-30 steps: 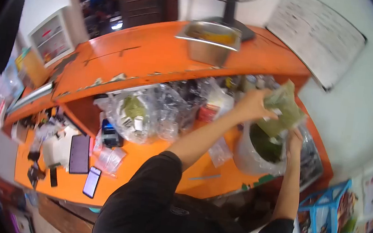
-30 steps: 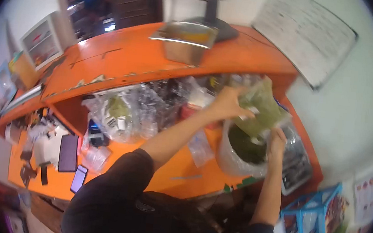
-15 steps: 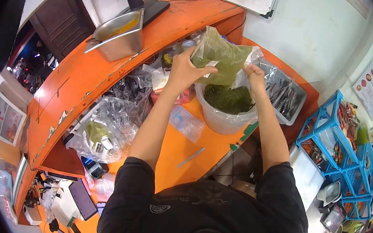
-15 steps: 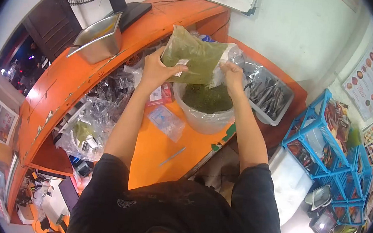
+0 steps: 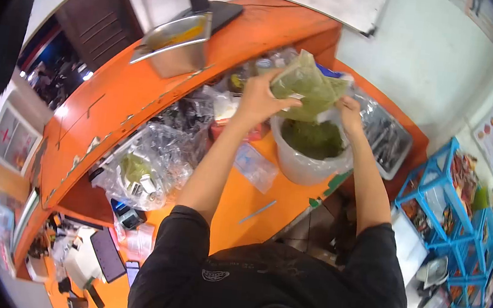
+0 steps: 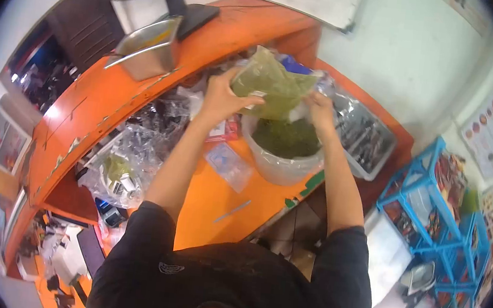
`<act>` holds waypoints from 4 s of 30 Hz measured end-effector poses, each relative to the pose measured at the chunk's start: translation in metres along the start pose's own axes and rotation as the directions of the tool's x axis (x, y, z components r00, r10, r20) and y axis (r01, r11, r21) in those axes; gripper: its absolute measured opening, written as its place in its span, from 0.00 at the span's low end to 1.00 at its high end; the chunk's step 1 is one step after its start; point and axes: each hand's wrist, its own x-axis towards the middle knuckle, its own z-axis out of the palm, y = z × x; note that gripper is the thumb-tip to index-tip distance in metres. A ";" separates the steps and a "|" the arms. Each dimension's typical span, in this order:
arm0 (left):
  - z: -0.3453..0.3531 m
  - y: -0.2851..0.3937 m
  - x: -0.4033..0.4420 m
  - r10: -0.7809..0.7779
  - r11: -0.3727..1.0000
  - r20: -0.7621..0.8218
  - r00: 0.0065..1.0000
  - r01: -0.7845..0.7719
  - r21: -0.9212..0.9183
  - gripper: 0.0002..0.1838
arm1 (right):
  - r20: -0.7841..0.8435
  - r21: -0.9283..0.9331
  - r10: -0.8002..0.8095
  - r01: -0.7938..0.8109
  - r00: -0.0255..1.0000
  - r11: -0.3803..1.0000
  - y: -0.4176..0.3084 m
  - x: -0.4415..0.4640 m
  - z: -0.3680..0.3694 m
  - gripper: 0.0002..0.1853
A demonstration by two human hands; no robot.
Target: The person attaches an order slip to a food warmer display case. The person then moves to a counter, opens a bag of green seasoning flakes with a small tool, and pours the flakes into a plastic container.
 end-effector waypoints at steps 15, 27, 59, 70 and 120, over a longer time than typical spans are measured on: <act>-0.009 -0.004 -0.008 0.012 0.999 0.065 0.998 -0.008 -0.048 0.35 | 0.182 -0.130 -0.090 0.115 0.979 0.985 0.043 0.020 -0.022 0.08; -0.010 0.001 -0.013 -0.100 0.992 0.052 0.994 0.103 -0.071 0.35 | 0.106 0.066 -0.062 0.055 0.992 0.996 0.040 0.006 -0.010 0.11; 0.003 -0.004 -0.028 -0.178 0.983 -0.090 0.980 0.174 -0.056 0.33 | 0.407 0.510 -0.136 -0.101 0.903 0.854 0.000 -0.016 0.008 0.30; 0.009 -0.018 -0.030 -0.138 0.964 0.179 0.974 0.091 0.251 0.35 | 0.380 0.375 -0.054 -0.100 0.923 0.922 -0.014 -0.012 0.018 0.28; 0.047 -0.064 -0.016 -0.538 0.606 -0.454 0.710 -0.048 -0.794 0.06 | 0.189 0.825 0.022 -0.171 0.982 0.538 -0.019 -0.006 0.019 0.18</act>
